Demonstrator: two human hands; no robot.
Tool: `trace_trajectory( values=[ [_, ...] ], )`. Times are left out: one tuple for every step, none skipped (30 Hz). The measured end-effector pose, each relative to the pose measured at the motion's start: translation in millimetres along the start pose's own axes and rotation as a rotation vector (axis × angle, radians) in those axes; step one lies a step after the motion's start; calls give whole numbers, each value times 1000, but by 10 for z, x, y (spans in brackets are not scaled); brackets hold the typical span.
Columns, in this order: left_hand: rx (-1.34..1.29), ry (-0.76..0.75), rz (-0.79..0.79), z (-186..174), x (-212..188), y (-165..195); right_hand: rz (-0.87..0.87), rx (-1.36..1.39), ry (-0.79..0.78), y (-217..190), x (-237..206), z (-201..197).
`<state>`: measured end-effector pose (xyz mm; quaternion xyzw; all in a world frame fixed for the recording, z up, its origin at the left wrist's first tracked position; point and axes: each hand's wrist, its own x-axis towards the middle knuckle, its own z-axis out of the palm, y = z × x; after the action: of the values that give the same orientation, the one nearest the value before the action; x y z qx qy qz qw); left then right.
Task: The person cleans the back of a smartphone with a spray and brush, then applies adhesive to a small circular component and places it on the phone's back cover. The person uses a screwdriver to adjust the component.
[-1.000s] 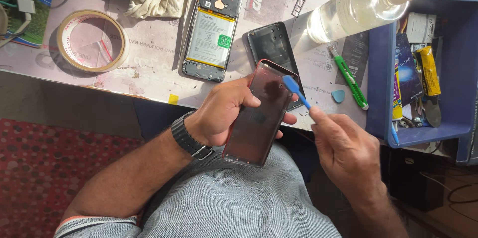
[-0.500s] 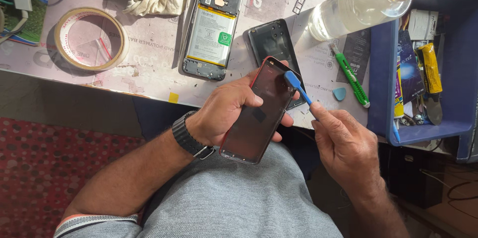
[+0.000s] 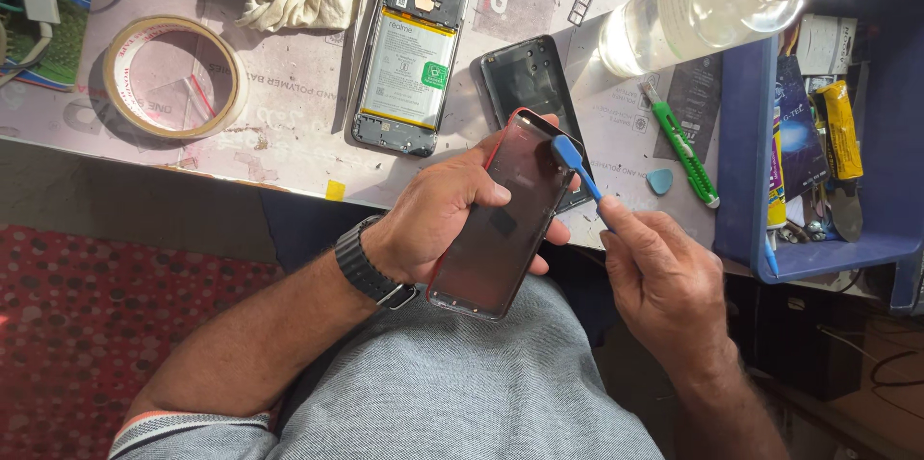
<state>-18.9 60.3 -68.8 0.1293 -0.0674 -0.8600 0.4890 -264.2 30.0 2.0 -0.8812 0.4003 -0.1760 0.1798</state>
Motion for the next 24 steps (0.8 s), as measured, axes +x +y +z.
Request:
trace_trajectory(
  values=[
    [28,12,5,-3,-3,3,10,7,6,0,2,1],
    [56,23,13,-6,4,9,18,13,11,1,6,3],
    [34,14,13,-8,13,14,5,8,13,1,11,7],
    [11,11,15,-7,15,13,-10,7,11,-2,13,13],
    [-13,5,14,-5,18,11,-21,4,11,-6,16,18],
    [1,24,10,-5,19,15,3,9,17,-6,20,13],
    [15,38,3,-5,24,20,30,9,24,-5,24,2],
    [28,54,0,-4,31,22,53,11,30,-4,29,-4],
    [13,34,3,-2,31,25,25,19,28,-5,34,-4],
    [-3,16,6,2,27,22,-2,27,25,-6,38,-3],
    [-20,-3,7,7,24,16,-26,35,22,-8,40,0],
    [0,10,5,7,21,21,-6,31,26,-7,43,-5],
    [19,18,1,6,23,27,16,23,32,-4,45,-13],
    [40,28,3,6,26,31,32,17,37,-1,47,-15],
    [29,25,6,5,29,33,12,13,32,1,49,-11],
    [16,24,8,10,32,26,-7,11,26,-1,47,-6],
    [1,21,6,14,35,15,-20,6,19,-3,42,-4],
    [5,25,3,14,35,15,0,21,21,0,39,-9],
    [9,26,-1,12,40,15,20,31,25,4,37,-16],
    [16,27,-1,8,46,18,36,44,29,9,37,-18],
    [1,20,1,4,47,22,19,39,28,11,38,-14],
    [-15,15,2,5,43,17,4,36,25,12,38,-9],
    [-33,9,0,6,38,10,-8,32,21,11,37,-6],
    [-17,11,1,3,38,13,15,35,27,13,38,-9]
  ],
)
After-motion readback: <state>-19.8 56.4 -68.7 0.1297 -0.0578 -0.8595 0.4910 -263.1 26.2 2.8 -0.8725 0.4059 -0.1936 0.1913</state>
